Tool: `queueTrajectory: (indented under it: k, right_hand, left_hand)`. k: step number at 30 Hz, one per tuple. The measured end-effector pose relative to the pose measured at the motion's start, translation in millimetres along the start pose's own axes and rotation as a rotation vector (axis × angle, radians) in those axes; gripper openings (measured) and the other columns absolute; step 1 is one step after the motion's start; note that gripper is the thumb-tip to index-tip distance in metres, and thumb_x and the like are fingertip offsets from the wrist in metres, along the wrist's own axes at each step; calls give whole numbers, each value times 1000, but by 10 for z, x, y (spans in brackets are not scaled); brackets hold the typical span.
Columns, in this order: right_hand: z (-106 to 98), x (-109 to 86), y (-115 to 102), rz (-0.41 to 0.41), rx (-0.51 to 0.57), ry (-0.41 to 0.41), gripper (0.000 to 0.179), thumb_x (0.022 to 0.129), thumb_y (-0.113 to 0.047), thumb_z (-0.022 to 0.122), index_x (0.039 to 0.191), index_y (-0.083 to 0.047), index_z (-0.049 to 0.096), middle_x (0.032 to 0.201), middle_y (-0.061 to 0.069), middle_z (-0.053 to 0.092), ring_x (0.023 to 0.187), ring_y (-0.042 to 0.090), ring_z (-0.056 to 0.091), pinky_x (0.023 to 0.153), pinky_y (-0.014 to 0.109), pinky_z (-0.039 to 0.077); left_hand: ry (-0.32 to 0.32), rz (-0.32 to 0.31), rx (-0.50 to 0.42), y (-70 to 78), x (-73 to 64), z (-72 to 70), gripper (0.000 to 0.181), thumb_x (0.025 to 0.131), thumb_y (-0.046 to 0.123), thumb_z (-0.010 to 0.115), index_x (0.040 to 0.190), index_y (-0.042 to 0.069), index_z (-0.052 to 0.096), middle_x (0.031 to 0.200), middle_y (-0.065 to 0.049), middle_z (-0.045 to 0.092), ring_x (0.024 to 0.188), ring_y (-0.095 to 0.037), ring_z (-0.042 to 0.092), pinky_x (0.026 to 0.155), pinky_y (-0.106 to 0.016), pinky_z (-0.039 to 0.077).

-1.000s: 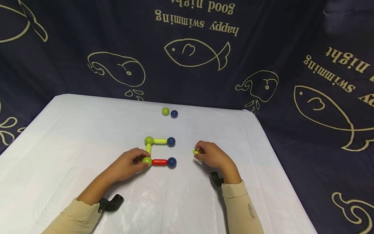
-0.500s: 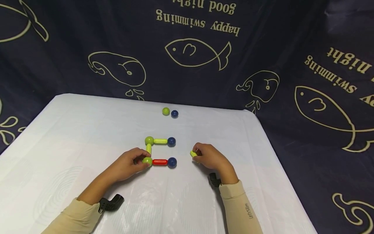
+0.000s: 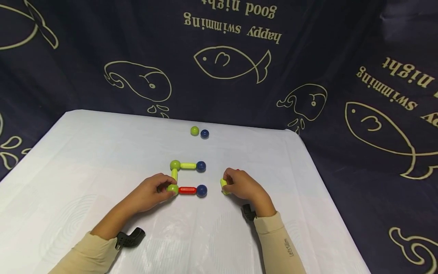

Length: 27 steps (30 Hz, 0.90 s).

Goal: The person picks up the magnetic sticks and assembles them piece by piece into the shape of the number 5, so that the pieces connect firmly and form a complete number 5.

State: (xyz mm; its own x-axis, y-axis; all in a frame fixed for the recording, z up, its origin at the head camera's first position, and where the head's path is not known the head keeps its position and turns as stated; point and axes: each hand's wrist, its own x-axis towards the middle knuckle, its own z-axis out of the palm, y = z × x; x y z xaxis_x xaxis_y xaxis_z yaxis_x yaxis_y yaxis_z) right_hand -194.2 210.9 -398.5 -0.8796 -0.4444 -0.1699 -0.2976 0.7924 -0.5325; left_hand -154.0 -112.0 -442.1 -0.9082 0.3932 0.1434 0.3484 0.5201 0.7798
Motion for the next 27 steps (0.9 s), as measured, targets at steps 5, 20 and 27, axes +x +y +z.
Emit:
queueTrajectory:
  k: [5,20,27]
  right_hand:
    - [25,17,-25,-6,4,-1,22,85,-10,75,99,-9,58,79,0,52,74,16,49,68,34,41]
    - [72,26,-74,15,44,-17,24,85,-5,74,99,-8,56,73,-1,52,67,13,48,63,31,41]
    - [125,53,-81,31,41,-3,24,84,-5,75,98,-8,56,70,-1,48,61,12,45,56,28,37]
  left_hand:
    - [2,-3,1,-6,-4,-2,20,89,14,75,107,13,69,90,1,57,78,-12,52,68,-27,46]
    - [15,12,9,3,3,9,19,88,14,75,106,12,69,89,2,57,77,-13,53,68,-27,46]
    - [11,9,4,4,1,8,19,88,14,75,106,12,69,90,2,58,78,-13,53,69,-27,46]
